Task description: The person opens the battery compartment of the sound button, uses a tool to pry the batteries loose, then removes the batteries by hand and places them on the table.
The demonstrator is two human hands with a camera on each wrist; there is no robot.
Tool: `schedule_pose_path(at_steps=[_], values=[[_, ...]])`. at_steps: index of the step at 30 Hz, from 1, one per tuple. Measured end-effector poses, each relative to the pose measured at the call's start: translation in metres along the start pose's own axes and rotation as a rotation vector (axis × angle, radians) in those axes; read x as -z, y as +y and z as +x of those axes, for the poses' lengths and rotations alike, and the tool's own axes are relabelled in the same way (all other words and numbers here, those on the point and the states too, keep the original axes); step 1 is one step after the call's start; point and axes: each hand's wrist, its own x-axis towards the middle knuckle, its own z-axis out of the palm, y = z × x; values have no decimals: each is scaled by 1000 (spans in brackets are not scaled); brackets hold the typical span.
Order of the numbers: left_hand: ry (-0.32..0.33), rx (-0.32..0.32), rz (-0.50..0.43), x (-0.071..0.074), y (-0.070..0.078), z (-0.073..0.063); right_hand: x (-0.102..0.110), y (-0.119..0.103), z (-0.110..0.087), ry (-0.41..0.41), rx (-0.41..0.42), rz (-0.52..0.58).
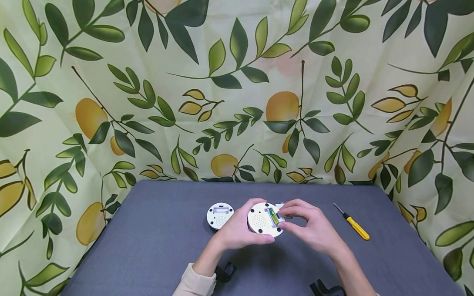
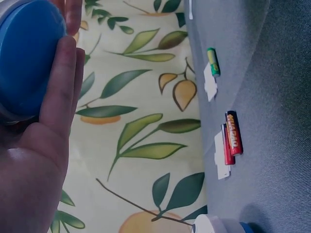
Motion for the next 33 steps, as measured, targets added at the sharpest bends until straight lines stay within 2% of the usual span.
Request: schedule_pose_path(at_steps=[12, 17, 26, 33], values=[[13, 10, -8, -1, -1, 1, -6, 0, 2, 104, 176, -74], [27, 5, -9, -1, -2, 1, -6, 0, 2, 117, 200, -93], [66, 19, -12, -2, -4, 2, -11, -4, 2, 93, 159, -157], [78, 30, 36, -3, -4, 2, -13, -12, 3, 88, 35, -207]])
